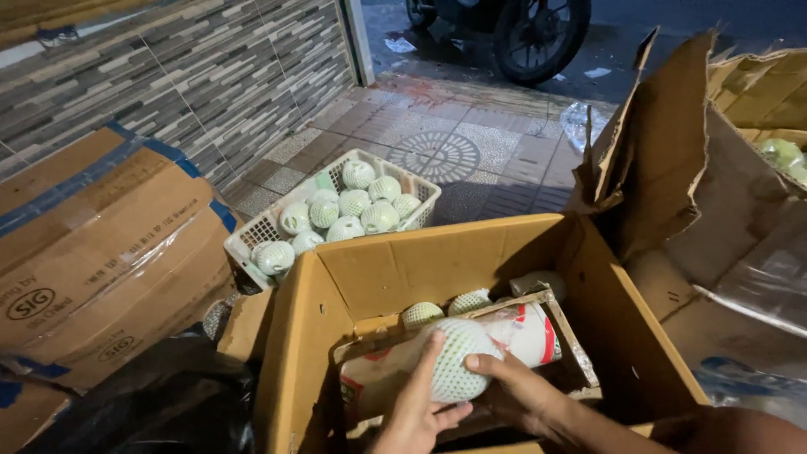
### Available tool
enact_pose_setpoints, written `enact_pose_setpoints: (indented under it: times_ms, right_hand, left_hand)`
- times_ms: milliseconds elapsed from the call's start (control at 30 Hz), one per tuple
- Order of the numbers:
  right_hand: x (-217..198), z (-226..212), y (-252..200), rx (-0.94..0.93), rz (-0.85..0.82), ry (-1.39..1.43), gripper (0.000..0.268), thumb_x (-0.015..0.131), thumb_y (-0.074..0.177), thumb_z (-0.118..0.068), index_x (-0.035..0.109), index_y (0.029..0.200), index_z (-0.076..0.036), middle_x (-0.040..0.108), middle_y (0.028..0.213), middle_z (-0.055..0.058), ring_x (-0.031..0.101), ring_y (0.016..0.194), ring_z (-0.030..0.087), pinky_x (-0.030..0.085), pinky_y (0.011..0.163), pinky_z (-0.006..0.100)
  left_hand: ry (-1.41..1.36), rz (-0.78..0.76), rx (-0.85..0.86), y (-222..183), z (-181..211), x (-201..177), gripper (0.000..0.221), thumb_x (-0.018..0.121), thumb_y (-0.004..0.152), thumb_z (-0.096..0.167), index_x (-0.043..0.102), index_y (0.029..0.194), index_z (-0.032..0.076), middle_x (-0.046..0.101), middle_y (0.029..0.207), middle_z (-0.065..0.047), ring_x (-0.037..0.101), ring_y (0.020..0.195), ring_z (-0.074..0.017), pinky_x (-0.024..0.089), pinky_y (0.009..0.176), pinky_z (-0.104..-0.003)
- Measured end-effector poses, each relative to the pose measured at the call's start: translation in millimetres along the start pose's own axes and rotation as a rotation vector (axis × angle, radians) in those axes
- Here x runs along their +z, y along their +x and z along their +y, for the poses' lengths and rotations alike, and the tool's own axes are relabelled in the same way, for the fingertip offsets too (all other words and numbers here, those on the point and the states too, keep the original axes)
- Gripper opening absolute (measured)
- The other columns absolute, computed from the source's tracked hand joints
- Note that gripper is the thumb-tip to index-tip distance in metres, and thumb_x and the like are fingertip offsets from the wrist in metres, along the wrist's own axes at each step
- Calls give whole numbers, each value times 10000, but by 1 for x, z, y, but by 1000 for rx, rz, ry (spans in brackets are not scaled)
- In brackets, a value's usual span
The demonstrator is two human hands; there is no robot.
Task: Wrapping individual guavas in protective foam nets and packing them into a cardboard box.
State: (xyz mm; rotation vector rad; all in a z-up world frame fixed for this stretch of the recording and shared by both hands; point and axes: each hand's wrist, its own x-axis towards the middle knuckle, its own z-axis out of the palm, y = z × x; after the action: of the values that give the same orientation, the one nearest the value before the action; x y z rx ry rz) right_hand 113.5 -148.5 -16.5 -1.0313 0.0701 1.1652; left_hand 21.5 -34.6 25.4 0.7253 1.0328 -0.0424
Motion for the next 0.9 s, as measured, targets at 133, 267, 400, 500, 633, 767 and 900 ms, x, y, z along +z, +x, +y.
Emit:
enact_pose_setpoints:
  times_ms: [133,267,400,500,633,767,900]
  right_hand:
    - [-18,-32,7,-8,-141,-328,670,779,750,-98,514,1365,-69,722,1172,279,724,960,402,626,719,451]
    - [-77,-96,17,-46,-196,-919,828,780,801,-149,407,1540,-143,772,1120,177,760,987,237,656,853,330]
    - [-122,-109,24,-59,329,-1612,314,699,870,-365,760,719,-96,735,614,35,689,580,116,540,559,256]
    - [-141,-70,46,130,367,-1812,261,654,836,-357,771,842,-124,772,804,51,756,754,179,582,672,293]
    - [-148,-60,55,182,268,-1867,203,575,871,-188,727,968,-95,772,972,44,753,854,165,602,727,277]
    - [-156,-60,41,193,73,-1836,495,505,775,-152,788,1132,-343,773,822,-70,704,753,65,552,763,223]
    - [-173,-47,46,136,139,-1422,438,567,970,-496,822,947,-141,806,896,18,707,803,117,538,783,262]
  left_hand:
    - [14,77,49,17,0,8,594,732,760,485,740,1258,162,804,1133,-114,709,1053,-230,574,883,-400]
    - [-59,88,60,38,7,7,741,773,723,407,618,1387,118,722,1313,-244,661,1201,-366,575,961,-465]
    - [-127,160,114,44,17,11,639,785,703,382,670,1290,155,758,1221,-181,700,1092,-345,587,861,-477]
    - [-161,159,131,29,29,20,636,759,756,360,618,1339,151,715,1311,-186,659,1193,-363,576,940,-496]
    - [-139,152,114,47,30,20,676,764,745,406,602,1348,147,720,1315,-187,657,1207,-339,566,951,-486]
    - [-75,139,82,44,30,21,734,769,751,434,605,1372,79,720,1309,-213,654,1219,-343,588,941,-460]
    - [-50,130,103,44,37,18,727,752,742,467,613,1368,126,710,1318,-202,663,1183,-349,601,885,-444]
